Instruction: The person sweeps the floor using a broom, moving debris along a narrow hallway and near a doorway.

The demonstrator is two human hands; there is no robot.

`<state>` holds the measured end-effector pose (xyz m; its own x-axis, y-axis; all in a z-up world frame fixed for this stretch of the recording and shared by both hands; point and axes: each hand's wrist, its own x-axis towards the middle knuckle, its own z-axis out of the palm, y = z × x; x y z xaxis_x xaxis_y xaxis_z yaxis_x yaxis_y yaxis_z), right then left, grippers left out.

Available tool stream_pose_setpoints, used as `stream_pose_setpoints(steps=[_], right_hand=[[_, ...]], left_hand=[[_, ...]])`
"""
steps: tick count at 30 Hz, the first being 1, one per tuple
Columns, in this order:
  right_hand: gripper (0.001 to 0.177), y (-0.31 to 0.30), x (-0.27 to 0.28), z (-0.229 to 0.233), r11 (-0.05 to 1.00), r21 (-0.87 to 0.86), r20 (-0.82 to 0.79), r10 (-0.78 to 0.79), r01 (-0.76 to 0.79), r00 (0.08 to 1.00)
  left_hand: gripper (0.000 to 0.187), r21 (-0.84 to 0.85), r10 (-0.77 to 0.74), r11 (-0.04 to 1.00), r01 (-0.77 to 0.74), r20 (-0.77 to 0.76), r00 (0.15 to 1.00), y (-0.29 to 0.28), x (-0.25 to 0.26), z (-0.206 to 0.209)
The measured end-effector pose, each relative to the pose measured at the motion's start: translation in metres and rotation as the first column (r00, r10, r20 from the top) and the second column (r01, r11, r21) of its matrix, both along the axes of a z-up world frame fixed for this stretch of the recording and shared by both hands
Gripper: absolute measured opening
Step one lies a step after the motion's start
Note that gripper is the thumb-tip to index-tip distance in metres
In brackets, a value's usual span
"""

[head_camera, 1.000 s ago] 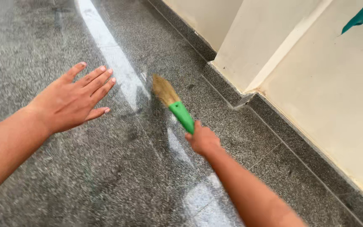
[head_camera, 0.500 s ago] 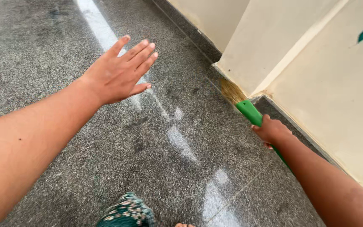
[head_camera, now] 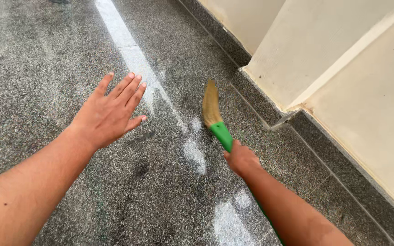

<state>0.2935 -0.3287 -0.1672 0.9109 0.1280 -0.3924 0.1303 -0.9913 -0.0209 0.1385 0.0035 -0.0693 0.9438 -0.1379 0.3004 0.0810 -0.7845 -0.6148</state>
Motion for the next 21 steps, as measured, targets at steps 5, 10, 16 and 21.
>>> stream_pose_setpoints(steps=[5,10,16,21], right_hand=[[0.055,0.065,-0.021,0.017,0.977,0.144,-0.009,0.162,-0.159,0.987],[0.053,0.055,-0.007,0.027,0.974,0.209,0.071,0.075,-0.088,0.995],[0.057,-0.039,0.030,0.016,0.964,0.134,0.062,-0.238,0.228,0.969],[0.056,-0.057,0.025,-0.007,0.978,0.006,0.018,-0.208,0.208,0.978]], left_hand=[[0.077,-0.060,0.002,0.998,0.000,0.036,0.999,0.001,0.001,-0.009],[0.079,-0.049,-0.007,0.999,0.007,0.001,1.000,0.003,0.002,-0.012],[0.079,-0.054,-0.004,0.999,0.003,-0.027,1.000,0.007,-0.004,-0.013],[0.081,-0.002,0.041,0.999,-0.042,-0.064,0.997,0.017,-0.008,-0.012]])
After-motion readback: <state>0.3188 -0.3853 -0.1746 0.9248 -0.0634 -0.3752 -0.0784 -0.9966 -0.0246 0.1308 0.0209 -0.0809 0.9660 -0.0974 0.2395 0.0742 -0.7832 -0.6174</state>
